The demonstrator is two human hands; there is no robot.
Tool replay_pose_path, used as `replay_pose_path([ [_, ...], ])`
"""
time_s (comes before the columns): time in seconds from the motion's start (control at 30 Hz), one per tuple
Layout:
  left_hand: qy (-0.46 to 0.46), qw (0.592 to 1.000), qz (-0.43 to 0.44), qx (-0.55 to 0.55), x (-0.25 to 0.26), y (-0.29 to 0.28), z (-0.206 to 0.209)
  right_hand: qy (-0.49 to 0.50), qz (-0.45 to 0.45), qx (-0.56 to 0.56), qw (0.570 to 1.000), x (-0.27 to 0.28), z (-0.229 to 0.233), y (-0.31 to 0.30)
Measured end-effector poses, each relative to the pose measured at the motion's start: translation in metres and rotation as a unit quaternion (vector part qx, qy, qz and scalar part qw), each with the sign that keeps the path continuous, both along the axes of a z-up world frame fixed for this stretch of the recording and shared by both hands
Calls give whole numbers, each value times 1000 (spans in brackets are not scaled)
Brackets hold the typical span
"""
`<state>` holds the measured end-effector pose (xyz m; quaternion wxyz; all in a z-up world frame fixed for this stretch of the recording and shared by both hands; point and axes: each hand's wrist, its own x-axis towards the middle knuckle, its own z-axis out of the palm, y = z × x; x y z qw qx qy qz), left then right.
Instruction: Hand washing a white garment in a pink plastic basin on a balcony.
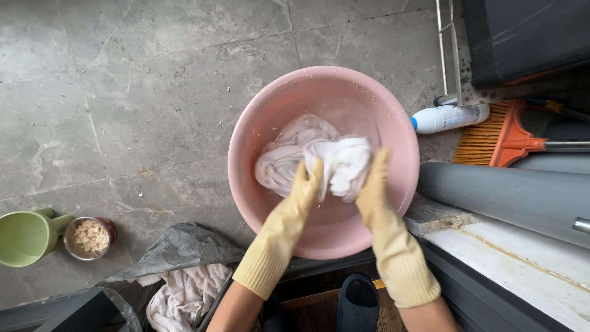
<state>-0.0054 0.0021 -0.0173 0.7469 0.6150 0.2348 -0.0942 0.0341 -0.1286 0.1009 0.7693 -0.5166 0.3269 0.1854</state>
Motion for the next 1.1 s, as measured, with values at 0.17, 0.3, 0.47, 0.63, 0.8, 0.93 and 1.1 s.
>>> replay_pose_path([
  [0.17, 22, 959, 141, -244, -20, -40, -18, -51, 212, -388, 896, 3, -33, 25],
  [0.3, -17, 990, 125, -58, 14, -17, -15, -101, 237, -396, 881, -18, -94, 23],
  [0.47, 35, 965, 181, -189, 25, -21, 25, -140, 168, -461, 860, -1, -65, 51],
  [0.63, 54, 971, 164, -164, 19, -16, 9, -74, 140, -428, 890, 11, -86, 46],
  [0.8, 90, 962, 178, -185, 26, -13, 27, -60, 122, -503, 853, -3, -99, 37],
  [0.93, 43, 993, 114, -14, 38, -15, 24, -46, 24, -344, 937, 20, -69, 44],
  [1.1, 42, 991, 125, -30, 26, -11, 11, 6, 144, -519, 843, 11, -29, 57],
])
